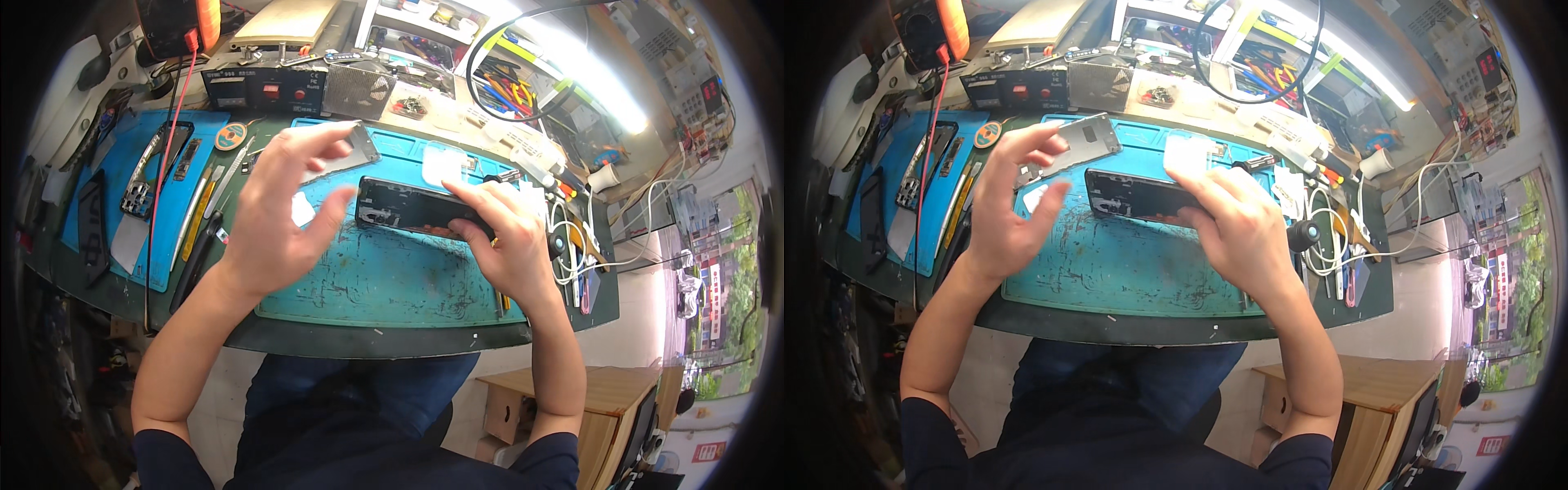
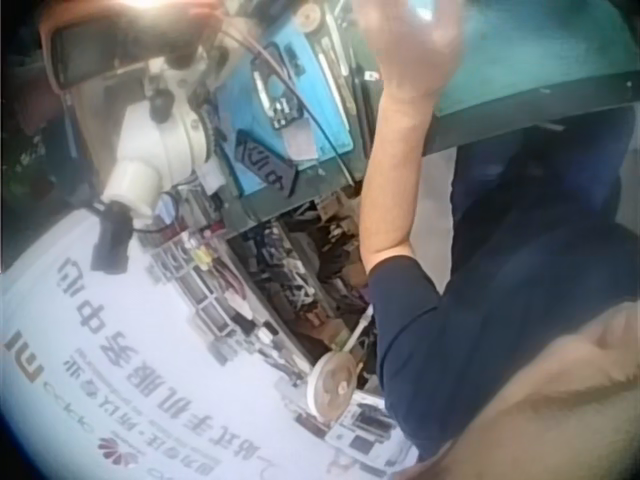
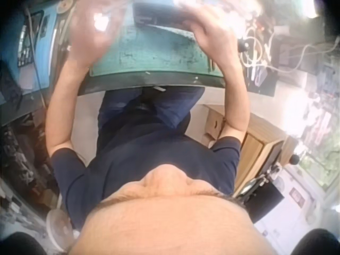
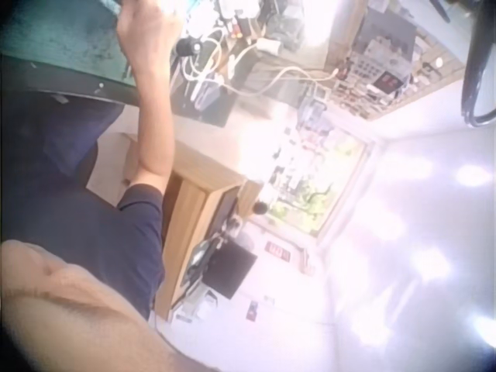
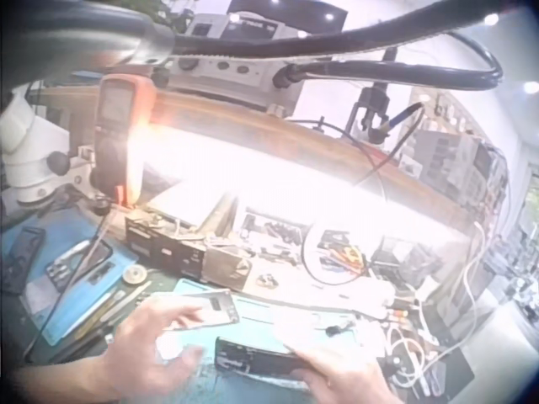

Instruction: The person disassembles a smartphone on a workbench, using a screwdriver and tweezers to remove screws and separate internal components. They handle the phone's back cover, battery, and circuit boards while working at a cluttered repair station.

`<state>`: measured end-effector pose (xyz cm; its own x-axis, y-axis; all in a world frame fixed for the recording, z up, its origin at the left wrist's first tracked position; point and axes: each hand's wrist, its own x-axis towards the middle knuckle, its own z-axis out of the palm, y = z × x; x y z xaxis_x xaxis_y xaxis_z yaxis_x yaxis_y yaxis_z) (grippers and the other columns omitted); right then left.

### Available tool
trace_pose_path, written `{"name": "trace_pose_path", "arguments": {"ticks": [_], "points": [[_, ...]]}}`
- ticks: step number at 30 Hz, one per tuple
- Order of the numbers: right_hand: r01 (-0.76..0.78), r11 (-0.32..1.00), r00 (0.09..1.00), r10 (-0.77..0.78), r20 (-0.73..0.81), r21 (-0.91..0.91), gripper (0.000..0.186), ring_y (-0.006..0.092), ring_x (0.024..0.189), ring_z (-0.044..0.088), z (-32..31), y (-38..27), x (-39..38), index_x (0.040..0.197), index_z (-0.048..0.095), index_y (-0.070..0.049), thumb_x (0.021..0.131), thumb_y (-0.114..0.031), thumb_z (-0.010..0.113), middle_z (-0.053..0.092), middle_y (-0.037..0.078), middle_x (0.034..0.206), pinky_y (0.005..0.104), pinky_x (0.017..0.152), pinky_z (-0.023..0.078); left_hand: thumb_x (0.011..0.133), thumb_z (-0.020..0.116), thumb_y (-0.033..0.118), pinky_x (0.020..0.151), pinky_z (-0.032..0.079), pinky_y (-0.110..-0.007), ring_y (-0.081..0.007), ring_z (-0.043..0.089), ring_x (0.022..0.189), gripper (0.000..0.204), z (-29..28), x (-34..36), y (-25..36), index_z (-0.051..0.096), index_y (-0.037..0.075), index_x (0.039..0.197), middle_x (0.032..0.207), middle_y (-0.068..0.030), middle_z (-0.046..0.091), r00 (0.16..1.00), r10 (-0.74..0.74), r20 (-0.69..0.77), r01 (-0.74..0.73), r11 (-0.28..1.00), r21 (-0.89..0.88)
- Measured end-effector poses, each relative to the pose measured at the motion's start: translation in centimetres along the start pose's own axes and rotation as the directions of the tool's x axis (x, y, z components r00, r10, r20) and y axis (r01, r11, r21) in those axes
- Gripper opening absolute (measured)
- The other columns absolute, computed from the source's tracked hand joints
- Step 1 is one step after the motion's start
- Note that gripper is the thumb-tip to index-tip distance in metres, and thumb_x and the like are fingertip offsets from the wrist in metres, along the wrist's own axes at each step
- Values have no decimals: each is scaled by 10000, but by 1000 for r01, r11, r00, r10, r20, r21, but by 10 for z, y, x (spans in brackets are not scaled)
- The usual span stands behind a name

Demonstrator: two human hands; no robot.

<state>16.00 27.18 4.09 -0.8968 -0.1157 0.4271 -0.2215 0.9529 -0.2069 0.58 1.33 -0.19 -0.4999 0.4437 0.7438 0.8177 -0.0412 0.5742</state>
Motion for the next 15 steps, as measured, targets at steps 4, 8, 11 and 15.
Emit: {"name": "trace_pose_path", "arguments": {"ticks": [4,8,11,15], "points": [[-424,747,897,423,125,512,526,141,1113,731,6,7,-8,1506,685,-33,1001,-105,812,795,125,1295,310,993,573,1132,623,78,731,570,-251,-121,716,869,120,2,-13,1,633,15,1234,1029,-61,706,887,-461,23,436,821,-370],[-463,541,860,465,209,701,513,123,1147,697,8,6,-7,1498,659,47,1029,-106,801,773,92,1296,312,1028,573,1117,694,154,706,629,-280,-212,814,986,267,5,-10,14,713,-46,1292,1162,-163,800,493,-649,579,869,337,-362],[-452,513,863,458,212,729,509,123,1153,693,12,-3,-3,1491,657,63,1032,-103,800,765,88,1309,312,1028,574,1104,728,186,839,672,-340,-246,804,1118,357,20,-15,23,712,-48,1374,1223,-181,808,500,-629,596,864,315,-392],[-420,556,877,453,163,717,517,129,1150,704,18,-13,-1,1492,662,51,1027,-115,814,767,102,1310,314,1016,580,1106,716,168,849,688,-353,-250,807,1103,352,23,-11,22,721,-104,1329,1210,-190,808,467,-584,664,882,260,-392]]}}
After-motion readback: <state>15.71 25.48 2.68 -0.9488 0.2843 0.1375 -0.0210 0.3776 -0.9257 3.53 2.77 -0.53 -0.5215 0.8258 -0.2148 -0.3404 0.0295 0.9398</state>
